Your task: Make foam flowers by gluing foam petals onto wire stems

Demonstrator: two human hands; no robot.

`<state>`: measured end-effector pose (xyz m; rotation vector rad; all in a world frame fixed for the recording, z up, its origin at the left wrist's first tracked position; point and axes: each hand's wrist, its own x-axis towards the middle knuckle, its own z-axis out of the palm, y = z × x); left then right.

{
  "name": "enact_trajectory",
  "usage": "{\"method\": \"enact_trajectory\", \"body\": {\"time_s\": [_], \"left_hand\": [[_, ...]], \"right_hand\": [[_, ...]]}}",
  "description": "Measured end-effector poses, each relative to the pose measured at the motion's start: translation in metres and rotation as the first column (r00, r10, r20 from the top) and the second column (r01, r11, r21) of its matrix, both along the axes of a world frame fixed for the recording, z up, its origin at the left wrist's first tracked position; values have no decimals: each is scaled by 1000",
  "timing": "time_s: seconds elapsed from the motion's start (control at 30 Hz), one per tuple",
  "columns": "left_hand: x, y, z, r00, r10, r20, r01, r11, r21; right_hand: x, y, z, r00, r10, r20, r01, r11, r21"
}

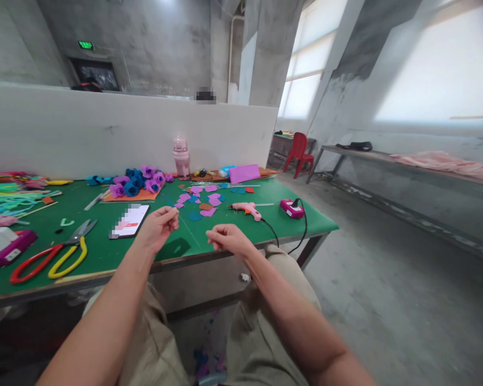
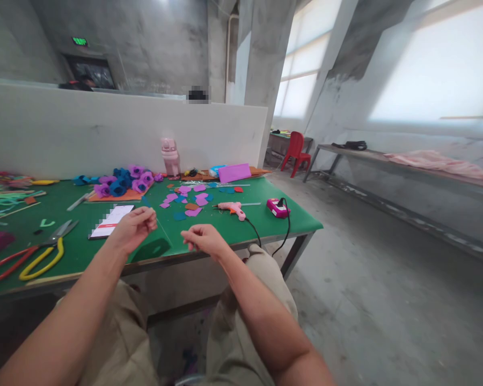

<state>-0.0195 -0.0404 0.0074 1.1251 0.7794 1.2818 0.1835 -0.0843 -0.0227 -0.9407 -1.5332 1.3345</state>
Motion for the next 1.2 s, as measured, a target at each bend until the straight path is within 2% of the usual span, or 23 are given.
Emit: {"method": "enact_trajectory", "body": {"time_s": [0.03,0.1,0.27,0.5,0.6,0.77,0.87,0.97,1.03,1.2], "left_hand": [[4,-3,-1,998,-45,-42,46,999,9],[15,-9,-4,988,-84,-129,86,996,14],[33,-14,-12,975,-73,-210,85,995,46],[34,-12,-15,985,-73,-155,76,997,13],[36,-14,-16,988,-90,-125,87,996,-27],[35,-14,-14,984,-148,-98,140,986,-88],[29,-11,-14,987,-60,-149,44,994,-105],[23,-8,-15,961,36,-275,-54,997,-57],[23,-9,-15,949,10,-315,-17,1000,-21],[30,-12,-16,966,-62,-250,52,998,-47]], "right_hand": [[1,2,1,998,-61,-31,61,998,10],[0,4,1,994,-90,-68,90,996,-6],[-11,2,-5,998,-6,-59,3,999,-47],[-14,6,-14,998,-64,-10,64,997,-37],[-14,7,-16,999,-51,-8,50,998,-38],[-12,7,-16,995,-38,-91,28,993,-114],[-8,6,-14,983,-75,-165,45,982,-182],[-4,5,-12,976,-75,-203,27,974,-226],[-3,5,-12,975,-68,-212,15,971,-240],[-5,6,-15,980,-20,-200,-24,976,-218]]}}
